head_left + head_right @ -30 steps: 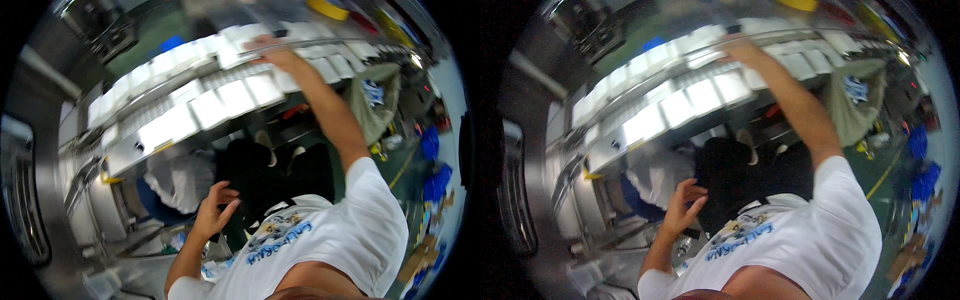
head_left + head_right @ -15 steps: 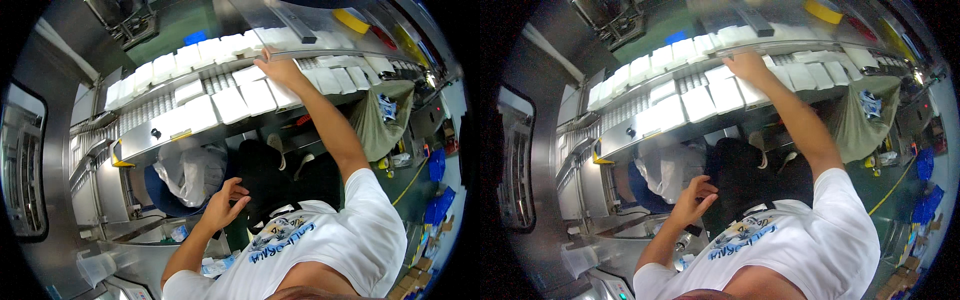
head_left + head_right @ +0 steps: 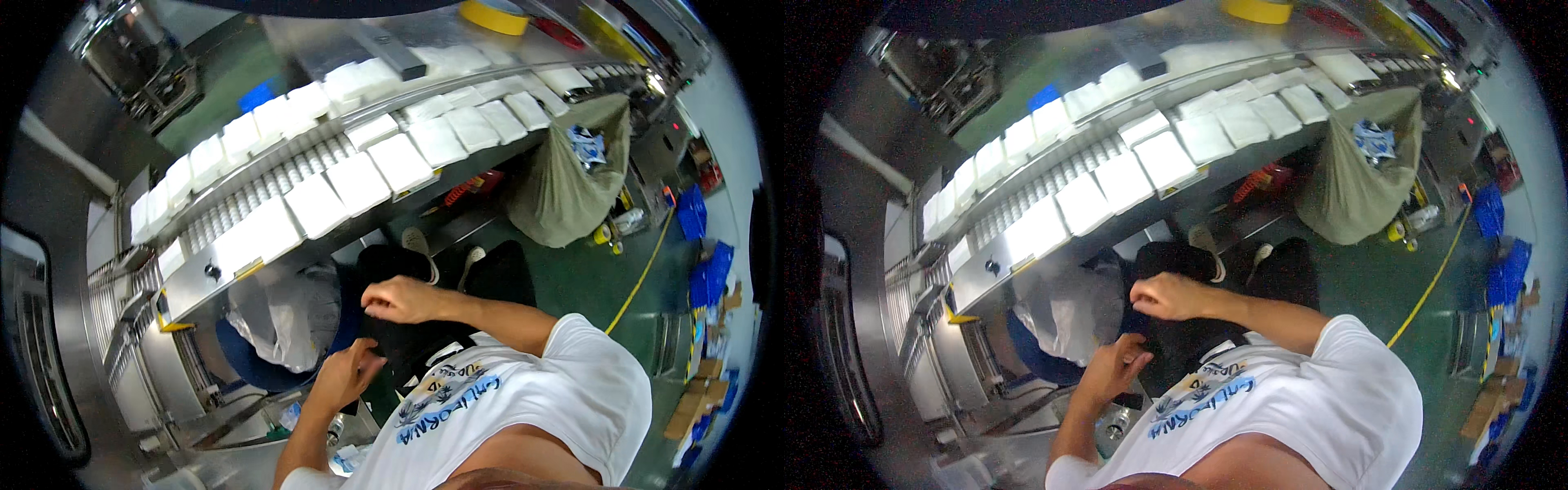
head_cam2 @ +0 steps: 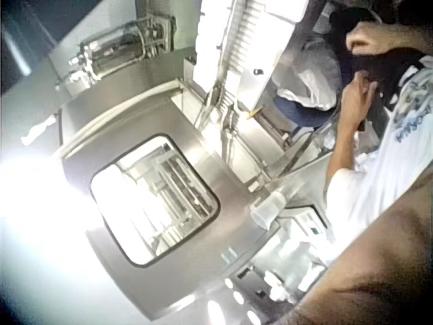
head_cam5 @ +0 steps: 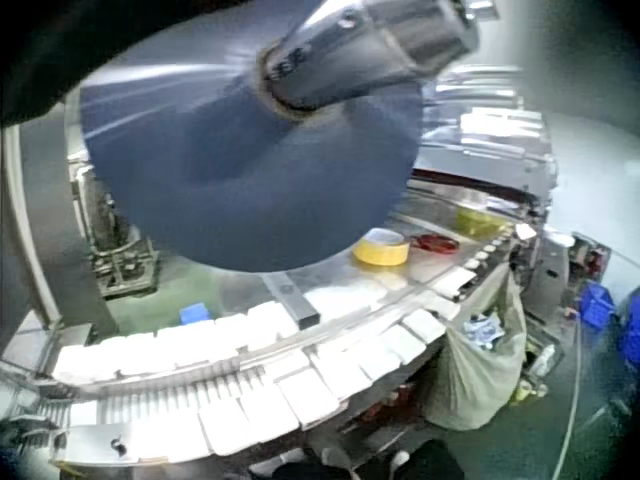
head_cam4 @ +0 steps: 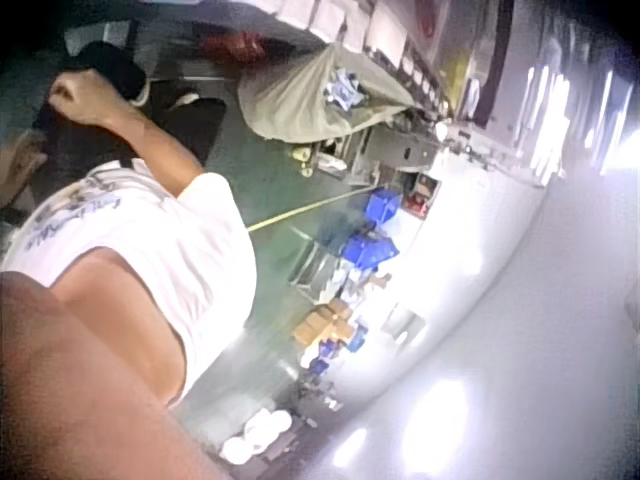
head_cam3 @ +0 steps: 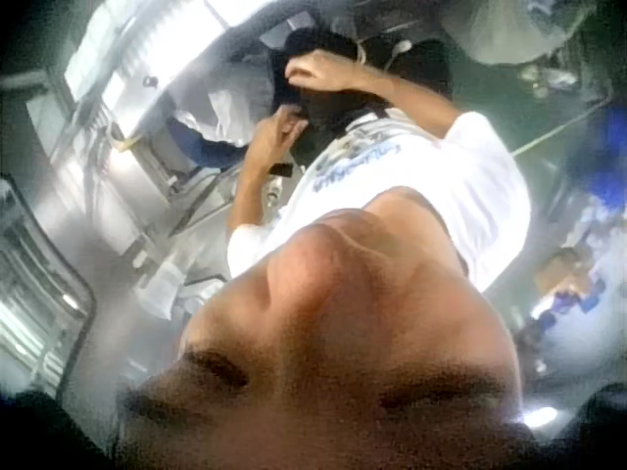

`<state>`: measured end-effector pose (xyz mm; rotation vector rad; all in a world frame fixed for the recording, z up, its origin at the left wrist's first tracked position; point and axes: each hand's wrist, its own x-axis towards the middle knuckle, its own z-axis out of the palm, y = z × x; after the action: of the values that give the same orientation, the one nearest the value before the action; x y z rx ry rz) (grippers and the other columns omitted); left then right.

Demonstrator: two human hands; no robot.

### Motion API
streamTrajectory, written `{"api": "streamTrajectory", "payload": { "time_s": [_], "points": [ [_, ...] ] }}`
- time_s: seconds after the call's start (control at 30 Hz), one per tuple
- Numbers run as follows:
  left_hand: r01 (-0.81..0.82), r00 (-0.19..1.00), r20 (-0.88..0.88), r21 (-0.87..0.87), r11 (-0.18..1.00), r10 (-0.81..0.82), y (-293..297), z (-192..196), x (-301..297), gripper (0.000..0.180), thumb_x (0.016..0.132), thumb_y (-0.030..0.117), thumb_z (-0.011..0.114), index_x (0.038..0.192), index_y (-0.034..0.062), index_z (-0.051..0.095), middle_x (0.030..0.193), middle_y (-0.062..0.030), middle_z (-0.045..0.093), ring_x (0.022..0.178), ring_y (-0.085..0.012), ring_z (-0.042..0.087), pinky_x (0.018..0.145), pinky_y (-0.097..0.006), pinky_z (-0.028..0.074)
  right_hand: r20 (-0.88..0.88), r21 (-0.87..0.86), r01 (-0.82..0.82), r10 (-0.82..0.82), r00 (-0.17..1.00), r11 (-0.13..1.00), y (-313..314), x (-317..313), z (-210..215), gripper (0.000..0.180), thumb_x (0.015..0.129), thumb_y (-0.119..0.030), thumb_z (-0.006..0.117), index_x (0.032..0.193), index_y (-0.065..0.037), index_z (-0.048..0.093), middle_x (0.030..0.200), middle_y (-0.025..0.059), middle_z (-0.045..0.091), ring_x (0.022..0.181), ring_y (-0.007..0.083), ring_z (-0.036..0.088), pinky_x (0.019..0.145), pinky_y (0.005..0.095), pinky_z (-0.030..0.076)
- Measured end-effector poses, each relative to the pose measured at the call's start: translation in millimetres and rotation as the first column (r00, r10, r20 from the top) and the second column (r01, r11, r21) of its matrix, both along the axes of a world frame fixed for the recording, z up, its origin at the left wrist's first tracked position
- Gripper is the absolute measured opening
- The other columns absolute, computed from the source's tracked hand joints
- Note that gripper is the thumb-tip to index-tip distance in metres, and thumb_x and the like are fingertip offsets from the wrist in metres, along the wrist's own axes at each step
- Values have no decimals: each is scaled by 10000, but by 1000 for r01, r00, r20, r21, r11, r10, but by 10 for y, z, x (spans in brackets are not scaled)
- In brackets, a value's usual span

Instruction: The person picks up white rectangular packages from a conveyor belt, inspects them by turning them over in their hands, and places them back on the belt. This process is repeated continuously throughout the video.

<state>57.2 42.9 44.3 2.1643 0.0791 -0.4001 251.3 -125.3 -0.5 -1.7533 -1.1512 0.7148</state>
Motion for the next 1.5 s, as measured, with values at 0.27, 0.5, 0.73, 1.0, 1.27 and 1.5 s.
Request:
{"api": "streamTrajectory", "payload": {
  "time_s": [0.27,0.5,0.73,1.0,1.27,1.5],
  "points": [
    [114,970,-223,82,990,-94,-146,158,86,222,990,228,701,1110,42,680,738,-188,725,703,-370,742,649,-458,565,282,-27,-129,131,950,991,-67,-418,-1410,237,982,-288,666,925,-59,680,862,151,751,809,386,732,707,516,565],
    [274,957,-134,136,952,-256,-54,-44,-97,320,1054,370,618,1148,95,752,892,-227,748,795,-415,727,719,-499,579,329,137,-17,-29,944,990,24,-409,-1523,199,988,-307,687,922,-120,700,786,132,710,706,363,705,590,458,546],
    [284,954,-117,47,958,-277,-2,15,-81,493,1070,502,555,911,102,795,834,-217,740,801,-438,715,729,-536,573,303,102,24,-54,952,994,40,-437,-1423,174,995,-230,672,923,-72,676,797,137,716,743,352,724,635,460,567],
    [304,945,-148,66,950,-292,-38,-10,-160,503,1054,509,572,901,69,762,803,-198,726,804,-436,716,724,-541,564,308,119,-6,-31,951,993,83,-441,-1358,117,981,-159,671,920,-61,692,796,144,725,712,351,722,629,443,568],
    [328,933,-176,66,942,-312,-27,-153,-168,452,980,475,670,894,37,740,807,-195,718,837,-429,717,722,-541,563,311,110,-1,-33,950,994,91,-472,-1459,110,989,-147,652,923,-71,697,730,123,698,658,332,705,608,429,552],
    [345,920,-217,53,937,-327,-40,-139,-177,405,957,447,705,895,50,750,838,-173,743,864,-410,732,743,-518,572,290,98,-24,-5,957,995,96,-473,-1468,111,988,-145,654,928,-64,700,744,128,699,664,334,706,610,418,552]
  ]
}}
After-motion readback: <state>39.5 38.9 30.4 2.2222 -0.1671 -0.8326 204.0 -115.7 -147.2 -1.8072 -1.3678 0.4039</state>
